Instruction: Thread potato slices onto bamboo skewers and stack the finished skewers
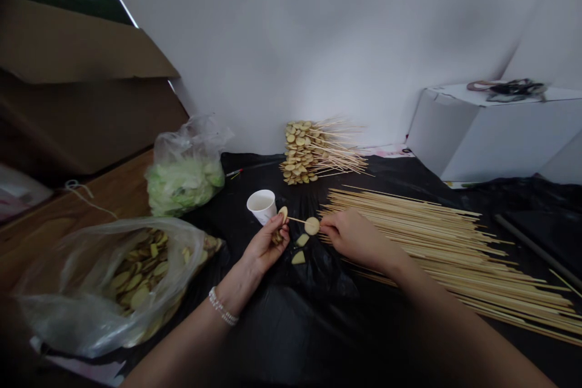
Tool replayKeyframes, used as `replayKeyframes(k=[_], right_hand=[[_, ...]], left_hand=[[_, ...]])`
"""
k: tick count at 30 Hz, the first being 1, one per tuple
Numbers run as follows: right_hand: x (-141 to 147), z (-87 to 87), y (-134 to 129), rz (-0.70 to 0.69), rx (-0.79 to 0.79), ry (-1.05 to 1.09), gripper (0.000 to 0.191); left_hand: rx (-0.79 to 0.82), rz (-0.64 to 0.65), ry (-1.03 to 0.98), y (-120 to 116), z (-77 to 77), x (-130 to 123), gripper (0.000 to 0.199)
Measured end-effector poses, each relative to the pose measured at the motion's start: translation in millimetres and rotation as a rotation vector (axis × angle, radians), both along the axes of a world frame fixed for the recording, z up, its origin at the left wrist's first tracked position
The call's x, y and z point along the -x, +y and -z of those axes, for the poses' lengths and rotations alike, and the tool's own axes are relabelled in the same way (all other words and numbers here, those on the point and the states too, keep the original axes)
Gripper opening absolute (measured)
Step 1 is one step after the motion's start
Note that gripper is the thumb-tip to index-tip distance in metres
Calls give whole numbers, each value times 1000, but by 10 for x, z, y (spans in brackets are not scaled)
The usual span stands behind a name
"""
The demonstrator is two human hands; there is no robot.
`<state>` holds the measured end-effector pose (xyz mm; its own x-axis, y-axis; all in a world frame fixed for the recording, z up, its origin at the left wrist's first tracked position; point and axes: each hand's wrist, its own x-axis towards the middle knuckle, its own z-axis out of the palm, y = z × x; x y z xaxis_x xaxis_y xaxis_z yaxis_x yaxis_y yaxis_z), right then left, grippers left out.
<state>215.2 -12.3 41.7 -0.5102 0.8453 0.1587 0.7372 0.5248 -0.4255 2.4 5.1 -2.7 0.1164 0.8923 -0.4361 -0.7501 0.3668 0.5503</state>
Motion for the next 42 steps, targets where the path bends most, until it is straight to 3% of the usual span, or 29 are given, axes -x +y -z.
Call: replayKeyframes(k=[13, 21, 28, 37, 42], right_hand=[[184, -18, -142, 175, -55, -259, 28], [231, 42, -138, 158, -21, -188, 28], [319, 108, -197, 198, -160, -304, 20], [289, 221, -101, 125, -3, -67, 26], [318, 230, -121, 214, -54, -113, 26]], left_hand=[[-80, -65, 182, -23, 50, -39, 8], [-93, -56, 202, -14, 68, -30, 13], [-121, -69, 222, -1, 101, -19, 15], [-128, -49, 244, -6, 97, -27, 13], [-124, -42, 256, -1, 102, -19, 15]])
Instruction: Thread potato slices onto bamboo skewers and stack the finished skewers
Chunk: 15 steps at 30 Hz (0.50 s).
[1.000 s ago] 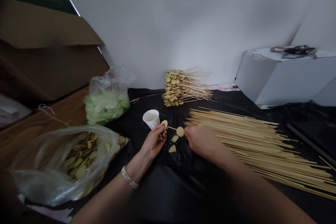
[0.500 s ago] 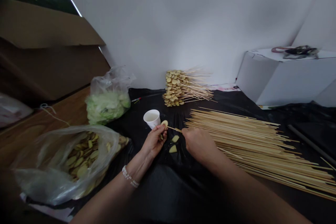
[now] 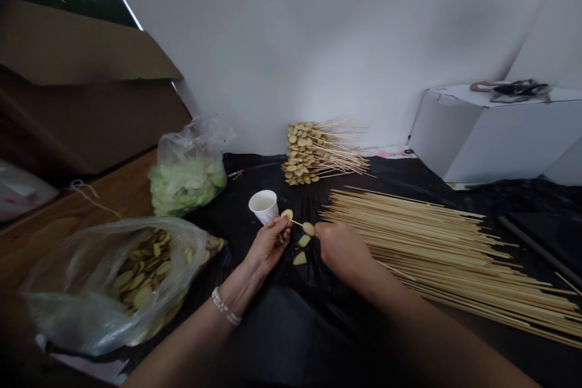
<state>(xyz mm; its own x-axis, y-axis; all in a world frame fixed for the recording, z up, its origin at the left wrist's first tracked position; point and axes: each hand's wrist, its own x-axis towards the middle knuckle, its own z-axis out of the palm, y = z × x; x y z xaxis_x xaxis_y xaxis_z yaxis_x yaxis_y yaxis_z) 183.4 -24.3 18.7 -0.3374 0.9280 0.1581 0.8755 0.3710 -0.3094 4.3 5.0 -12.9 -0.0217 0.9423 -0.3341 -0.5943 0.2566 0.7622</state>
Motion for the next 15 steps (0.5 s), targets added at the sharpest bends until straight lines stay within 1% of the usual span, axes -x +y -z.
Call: replayKeyframes(k=[2, 5, 7, 12, 15], right_hand=[[8, -17, -5, -22, 19, 45, 25], [-14, -38, 27, -106, 151, 184, 27], [-43, -30, 68, -122, 195, 232, 28], [-92, 12, 130, -89, 101, 242, 24], [-109, -32, 115, -116, 90, 279, 23]], left_hand=[[-3, 3, 5, -1, 2, 2, 16], [-17, 12, 12, -10, 0, -8, 19], [-30, 12, 13, -18, -7, -20, 21], [-78, -29, 56, -28, -43, -32, 25], [-142, -65, 126, -35, -56, -27, 28]])
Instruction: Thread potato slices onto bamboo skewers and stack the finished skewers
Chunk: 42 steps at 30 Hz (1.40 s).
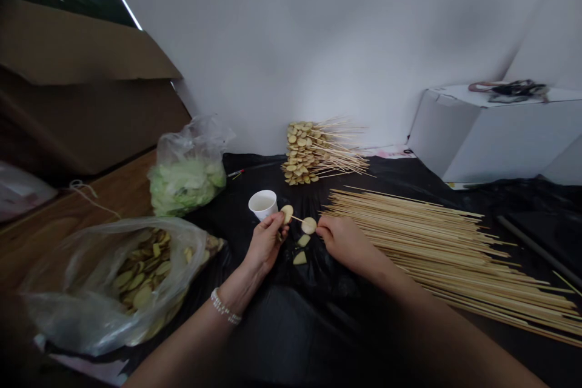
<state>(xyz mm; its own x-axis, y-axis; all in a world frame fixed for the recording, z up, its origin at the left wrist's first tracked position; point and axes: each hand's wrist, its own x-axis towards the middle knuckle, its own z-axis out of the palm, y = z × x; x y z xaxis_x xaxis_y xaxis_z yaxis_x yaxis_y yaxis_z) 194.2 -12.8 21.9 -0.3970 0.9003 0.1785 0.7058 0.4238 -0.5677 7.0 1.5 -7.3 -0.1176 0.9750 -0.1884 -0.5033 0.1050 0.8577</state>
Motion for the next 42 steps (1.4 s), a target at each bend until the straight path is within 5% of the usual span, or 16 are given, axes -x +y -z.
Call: replayKeyframes(k=[6, 17, 25, 34, 42], right_hand=[[-22, -88, -47, -15, 12, -69, 25], [43, 101, -72, 148, -190, -268, 23], [47, 32, -63, 61, -59, -199, 25], [70, 103, -74, 119, -119, -197, 23], [51, 21, -54, 16, 58, -63, 28]], left_hand=[[-31, -29, 45, -10, 7, -4, 28], [-43, -31, 98, 19, 48, 18, 28], [-53, -1, 155, 10, 56, 16, 26], [-65, 6, 241, 13, 92, 19, 26], [-48, 35, 241, -9, 93, 1, 25]])
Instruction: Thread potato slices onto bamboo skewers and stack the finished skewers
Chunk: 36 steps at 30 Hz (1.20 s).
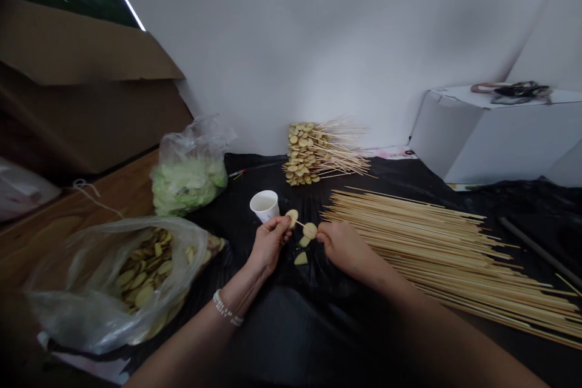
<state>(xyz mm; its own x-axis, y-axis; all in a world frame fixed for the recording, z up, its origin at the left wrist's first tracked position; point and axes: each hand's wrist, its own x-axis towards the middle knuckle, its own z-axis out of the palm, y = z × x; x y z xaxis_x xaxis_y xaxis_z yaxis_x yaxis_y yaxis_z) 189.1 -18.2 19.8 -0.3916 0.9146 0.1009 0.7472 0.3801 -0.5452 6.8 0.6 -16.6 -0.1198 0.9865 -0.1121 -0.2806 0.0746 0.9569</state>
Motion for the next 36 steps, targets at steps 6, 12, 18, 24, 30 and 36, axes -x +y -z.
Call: replayKeyframes(k=[6, 12, 18, 24, 30, 36], right_hand=[[-29, -36, 26, -35, 73, 114, 31], [-58, 72, 73, 32, -139, 100, 16], [-39, 139, 44, 28, -224, -9, 23], [-27, 124, 31, 13, -178, 51, 23], [10, 158, 3, 72, -303, -36, 21], [4, 163, 21, 24, -230, -3, 22]], left_hand=[[6, 5, -36, 7, 3, 0, 27], [18, -27, -98, 36, -23, 32, 29], [35, -18, -100, 39, -41, 44, 28], [26, -7, -81, 30, -31, 42, 27], [-2, -2, -31, 22, -20, 38, 28], [2, 16, -12, -17, -24, -2, 29]])
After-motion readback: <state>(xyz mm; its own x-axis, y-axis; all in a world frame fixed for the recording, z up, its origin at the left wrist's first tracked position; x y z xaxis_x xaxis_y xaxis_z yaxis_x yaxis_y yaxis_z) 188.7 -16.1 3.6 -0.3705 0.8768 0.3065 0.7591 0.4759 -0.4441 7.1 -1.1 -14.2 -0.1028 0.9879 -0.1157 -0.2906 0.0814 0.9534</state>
